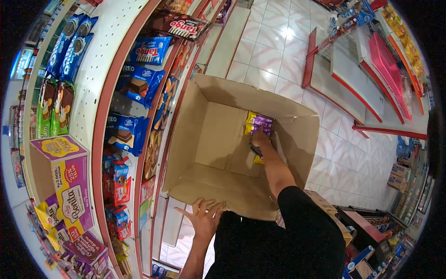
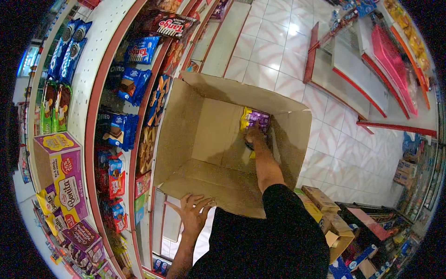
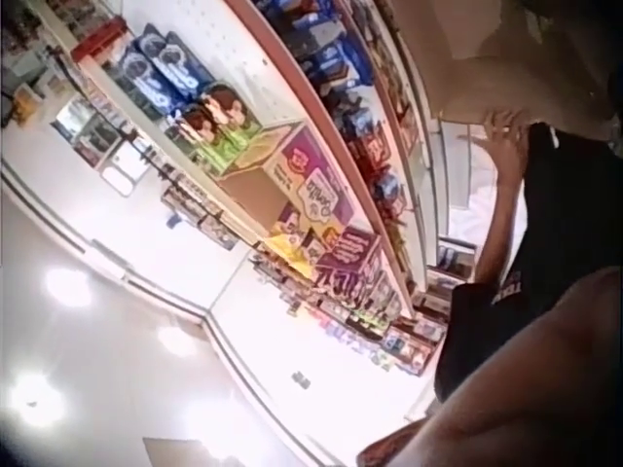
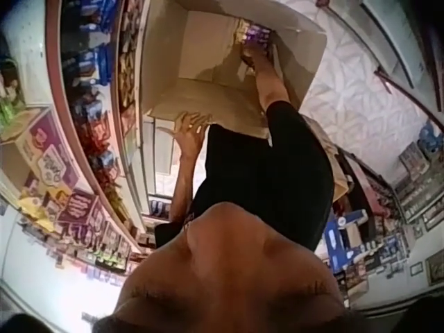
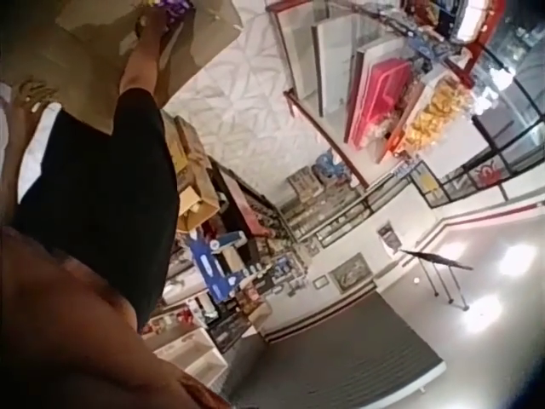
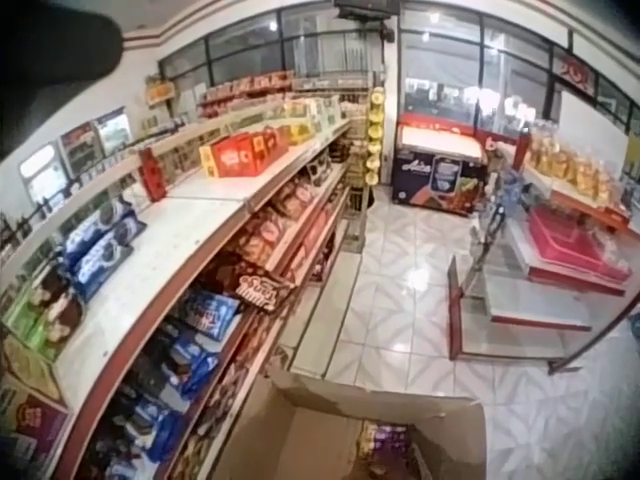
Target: Restocking packaged snacks from a cardboard box onto grocery store shelves.
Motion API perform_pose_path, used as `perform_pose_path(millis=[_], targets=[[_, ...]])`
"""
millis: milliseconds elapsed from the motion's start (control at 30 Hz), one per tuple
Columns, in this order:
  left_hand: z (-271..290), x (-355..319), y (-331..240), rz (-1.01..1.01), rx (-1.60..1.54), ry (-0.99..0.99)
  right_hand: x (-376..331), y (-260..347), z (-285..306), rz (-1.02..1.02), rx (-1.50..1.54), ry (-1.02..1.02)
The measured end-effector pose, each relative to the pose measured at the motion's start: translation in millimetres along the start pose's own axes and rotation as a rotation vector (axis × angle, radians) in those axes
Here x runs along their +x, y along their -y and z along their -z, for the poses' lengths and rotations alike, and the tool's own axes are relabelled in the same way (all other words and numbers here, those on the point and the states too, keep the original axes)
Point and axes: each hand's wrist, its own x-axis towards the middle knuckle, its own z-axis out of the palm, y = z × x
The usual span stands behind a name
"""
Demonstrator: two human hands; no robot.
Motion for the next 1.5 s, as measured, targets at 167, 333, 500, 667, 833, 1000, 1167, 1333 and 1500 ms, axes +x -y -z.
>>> perform_pose_path(millis=[167,333,500,667,833,1000,1167,1333,1500], targets=[[2,21,-15,-0.073,-0.118,-0.048,9,-67,1,-0.339,-0.306,-0.415],[20,-3,19,0.07,0.005,0.012,-44,179,-43,-0.259,-0.373,-0.055],[4,13,5,-0.059,-0.094,0.015,-62,155,-19,-0.166,-0.274,0.261],[9,8,12,-0.026,-0.077,0.015,-89,209,-33,0.04,-0.558,0.134],[43,14,3,-0.028,-0.195,0.137,-83,193,-31,0.194,-0.682,-0.008],[73,24,5,0.146,-0.617,0.033,-110,263,-3,0.352,-0.526,-0.178],[69,32,28,0.436,-0.859,-0.114,-189,359,23,0.708,-0.425,-0.354],[85,22,11,0.578,-1.545,-0.158,-284,422,26,1.086,-0.488,-0.573],[100,-3,13,0.45,-1.572,-0.273,-308,425,5,1.09,-0.352,-0.518]])
